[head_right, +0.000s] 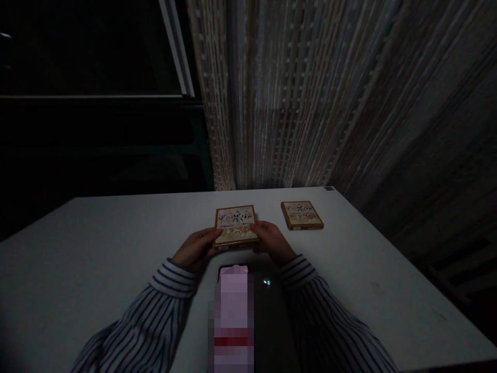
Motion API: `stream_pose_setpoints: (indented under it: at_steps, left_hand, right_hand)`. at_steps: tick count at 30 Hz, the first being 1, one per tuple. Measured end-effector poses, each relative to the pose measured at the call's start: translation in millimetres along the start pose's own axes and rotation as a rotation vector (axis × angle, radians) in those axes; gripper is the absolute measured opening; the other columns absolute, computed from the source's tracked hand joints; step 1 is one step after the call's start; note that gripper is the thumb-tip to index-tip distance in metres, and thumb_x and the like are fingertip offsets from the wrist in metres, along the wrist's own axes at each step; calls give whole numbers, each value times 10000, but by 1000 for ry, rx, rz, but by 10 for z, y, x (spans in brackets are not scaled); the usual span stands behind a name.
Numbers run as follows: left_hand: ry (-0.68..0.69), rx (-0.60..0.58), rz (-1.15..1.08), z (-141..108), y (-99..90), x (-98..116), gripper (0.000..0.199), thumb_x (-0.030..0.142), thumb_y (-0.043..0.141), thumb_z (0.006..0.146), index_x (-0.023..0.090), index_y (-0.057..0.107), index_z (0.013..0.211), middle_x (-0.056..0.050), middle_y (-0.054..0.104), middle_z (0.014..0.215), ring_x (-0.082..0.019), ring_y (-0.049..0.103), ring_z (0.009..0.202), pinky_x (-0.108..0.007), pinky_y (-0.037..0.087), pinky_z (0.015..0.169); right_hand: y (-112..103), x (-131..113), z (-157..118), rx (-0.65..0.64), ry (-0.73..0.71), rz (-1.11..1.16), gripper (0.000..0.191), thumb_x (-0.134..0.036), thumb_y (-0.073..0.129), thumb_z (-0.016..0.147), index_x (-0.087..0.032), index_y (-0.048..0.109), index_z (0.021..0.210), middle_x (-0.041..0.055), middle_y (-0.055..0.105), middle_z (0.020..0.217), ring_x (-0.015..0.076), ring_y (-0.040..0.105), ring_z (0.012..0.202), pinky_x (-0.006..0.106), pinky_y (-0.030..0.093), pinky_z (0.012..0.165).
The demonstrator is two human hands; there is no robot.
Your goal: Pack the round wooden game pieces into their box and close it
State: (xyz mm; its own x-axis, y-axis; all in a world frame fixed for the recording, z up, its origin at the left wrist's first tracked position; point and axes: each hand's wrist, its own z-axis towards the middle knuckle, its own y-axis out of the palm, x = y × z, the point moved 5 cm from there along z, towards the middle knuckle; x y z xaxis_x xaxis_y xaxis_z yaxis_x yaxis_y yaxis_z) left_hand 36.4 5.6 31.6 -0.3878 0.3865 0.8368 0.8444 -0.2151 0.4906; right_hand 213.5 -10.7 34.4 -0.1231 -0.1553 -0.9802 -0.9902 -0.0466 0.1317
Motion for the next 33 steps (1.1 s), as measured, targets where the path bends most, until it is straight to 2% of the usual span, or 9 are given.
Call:
stream_pose_setpoints:
  at_steps: [7,14,22,24,29,33]
  left_hand:
    - [14,0,-5,2,-3,14,280,137,648,734,31,639,994,-185,673,999,-232,661,870,-306,559,767]
    - [-5,9,19,27,-35,2,239,168,607,774,36,624,973,-188,682,953,-218,676,804,-276,571,677]
    - [-37,37,81,-26,22,60,239,195,580,796,55,614,986,-166,696,909,-199,684,734,-244,565,591]
    - [-48,42,96,-54,72,74,229,185,571,801,55,615,984,-156,702,880,-185,684,697,-233,562,577]
    - [-85,61,127,-145,190,80,219,180,580,794,53,615,968,-146,705,833,-159,670,587,-219,546,508]
    - [-140,92,155,-271,198,-2,216,206,591,790,87,597,970,-125,701,850,-166,670,598,-248,556,493]
  right_hand:
    - [-36,27,37,19,-4,32,239,-364,602,756,-163,612,885,63,673,838,136,592,622,186,438,394]
    - [-73,8,35,23,-30,39,211,-351,596,762,-157,606,845,44,663,776,103,556,554,162,375,363]
    - [-108,-59,-41,46,-7,76,209,-351,564,783,-182,623,890,44,687,842,125,587,596,184,396,390]
    - [-132,-83,-72,36,-13,86,206,-352,564,781,-181,630,875,48,692,864,137,607,636,203,436,435]
    - [-171,-126,-151,0,-19,125,199,-323,581,764,-160,642,860,66,697,884,169,643,769,276,518,661]
    - [-167,-108,-226,10,6,111,185,-305,582,763,-148,640,842,76,700,888,168,647,769,286,519,698]
